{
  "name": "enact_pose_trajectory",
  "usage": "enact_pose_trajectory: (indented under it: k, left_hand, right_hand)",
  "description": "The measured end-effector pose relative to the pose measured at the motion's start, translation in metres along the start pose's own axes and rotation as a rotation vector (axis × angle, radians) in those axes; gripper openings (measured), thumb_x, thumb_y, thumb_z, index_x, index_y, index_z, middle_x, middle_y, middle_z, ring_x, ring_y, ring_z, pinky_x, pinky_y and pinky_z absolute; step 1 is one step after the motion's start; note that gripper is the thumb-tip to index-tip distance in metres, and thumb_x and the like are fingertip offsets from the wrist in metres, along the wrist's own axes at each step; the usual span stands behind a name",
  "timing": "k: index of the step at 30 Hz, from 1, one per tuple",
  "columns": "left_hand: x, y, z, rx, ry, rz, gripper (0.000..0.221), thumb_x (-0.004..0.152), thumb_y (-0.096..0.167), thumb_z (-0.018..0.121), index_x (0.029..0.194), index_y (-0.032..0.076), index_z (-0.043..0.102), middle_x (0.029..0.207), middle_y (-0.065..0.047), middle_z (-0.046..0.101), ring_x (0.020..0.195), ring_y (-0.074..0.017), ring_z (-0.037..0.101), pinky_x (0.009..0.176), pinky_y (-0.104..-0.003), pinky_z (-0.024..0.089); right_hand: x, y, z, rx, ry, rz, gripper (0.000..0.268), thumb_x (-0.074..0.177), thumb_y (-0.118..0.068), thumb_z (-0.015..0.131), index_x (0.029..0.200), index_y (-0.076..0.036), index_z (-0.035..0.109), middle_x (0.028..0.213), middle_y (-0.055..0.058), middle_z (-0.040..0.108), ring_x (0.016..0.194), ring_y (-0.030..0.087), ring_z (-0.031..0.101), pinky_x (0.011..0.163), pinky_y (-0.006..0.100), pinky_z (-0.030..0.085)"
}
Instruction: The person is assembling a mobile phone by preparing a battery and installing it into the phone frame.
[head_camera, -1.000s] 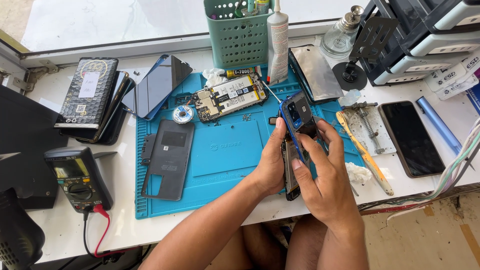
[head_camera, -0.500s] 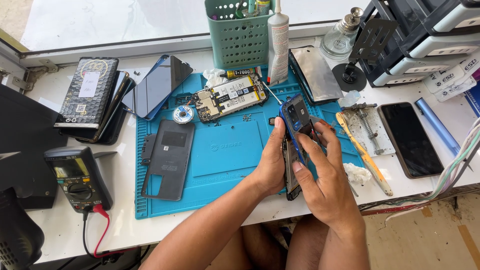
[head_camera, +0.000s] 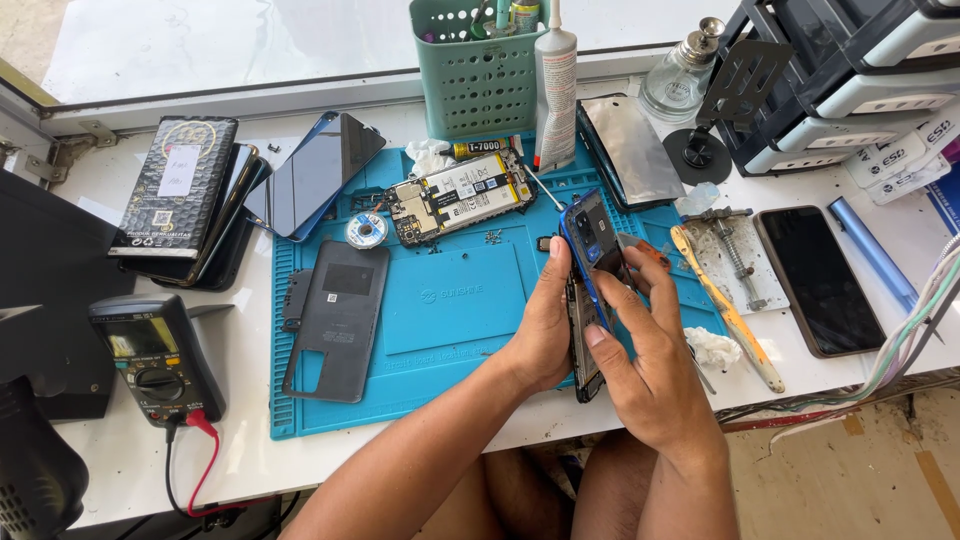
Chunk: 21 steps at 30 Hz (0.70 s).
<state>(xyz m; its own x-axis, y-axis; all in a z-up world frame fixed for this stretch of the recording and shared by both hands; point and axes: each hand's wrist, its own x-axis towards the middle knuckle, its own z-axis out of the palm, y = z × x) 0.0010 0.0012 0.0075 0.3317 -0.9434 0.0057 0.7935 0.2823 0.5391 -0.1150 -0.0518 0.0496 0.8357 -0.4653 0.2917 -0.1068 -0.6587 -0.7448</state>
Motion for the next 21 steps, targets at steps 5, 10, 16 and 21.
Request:
enact_pose_trajectory:
  k: [5, 10, 16, 21]
  left_hand:
    - [0.0012, -0.0037, -0.0028, -0.002, 0.069, -0.043, 0.082, 0.098, 0.07, 0.035, 0.143, 0.006, 0.057, 0.136, -0.013, 0.062, 0.128, -0.0251, 0.059, 0.117, -0.039, 0.043]
    - [0.0011, -0.0027, -0.0016, 0.03, 0.041, 0.007, 0.079, 0.1, 0.069, 0.035, 0.142, 0.006, 0.058, 0.136, -0.012, 0.062, 0.128, -0.0236, 0.059, 0.117, -0.04, 0.044]
    - [0.0012, -0.0007, -0.0007, 0.084, 0.053, 0.004, 0.085, 0.097, 0.071, 0.029, 0.145, 0.006, 0.054, 0.141, -0.014, 0.06, 0.133, -0.0254, 0.056, 0.121, -0.04, 0.04]
    - [0.0008, -0.0069, -0.0056, 0.18, -0.055, -0.002, 0.093, 0.094, 0.075, 0.024, 0.151, 0.004, 0.046, 0.147, -0.015, 0.053, 0.14, -0.0256, 0.049, 0.124, -0.04, 0.037]
  right_hand:
    - [-0.0008, 0.001, 0.0009, -0.026, 0.005, 0.018, 0.048, 0.101, -0.029, 0.047, 0.142, -0.006, 0.054, 0.159, 0.021, 0.027, 0.152, 0.035, 0.029, 0.122, 0.049, 0.028]
    - [-0.001, 0.001, 0.0017, -0.041, 0.01, -0.012, 0.046, 0.101, -0.025, 0.047, 0.141, -0.005, 0.053, 0.159, 0.022, 0.027, 0.154, 0.036, 0.025, 0.124, 0.05, 0.025]
    - [-0.0018, -0.0034, 0.0016, -0.174, 0.031, -0.05, 0.048, 0.102, -0.025, 0.046, 0.146, -0.007, 0.052, 0.158, 0.023, 0.026, 0.15, 0.042, 0.032, 0.12, 0.054, 0.033]
    - [-0.001, -0.0032, -0.0007, -0.182, 0.021, -0.038, 0.049, 0.102, -0.025, 0.045, 0.146, -0.006, 0.051, 0.157, 0.023, 0.026, 0.151, 0.042, 0.03, 0.12, 0.055, 0.033]
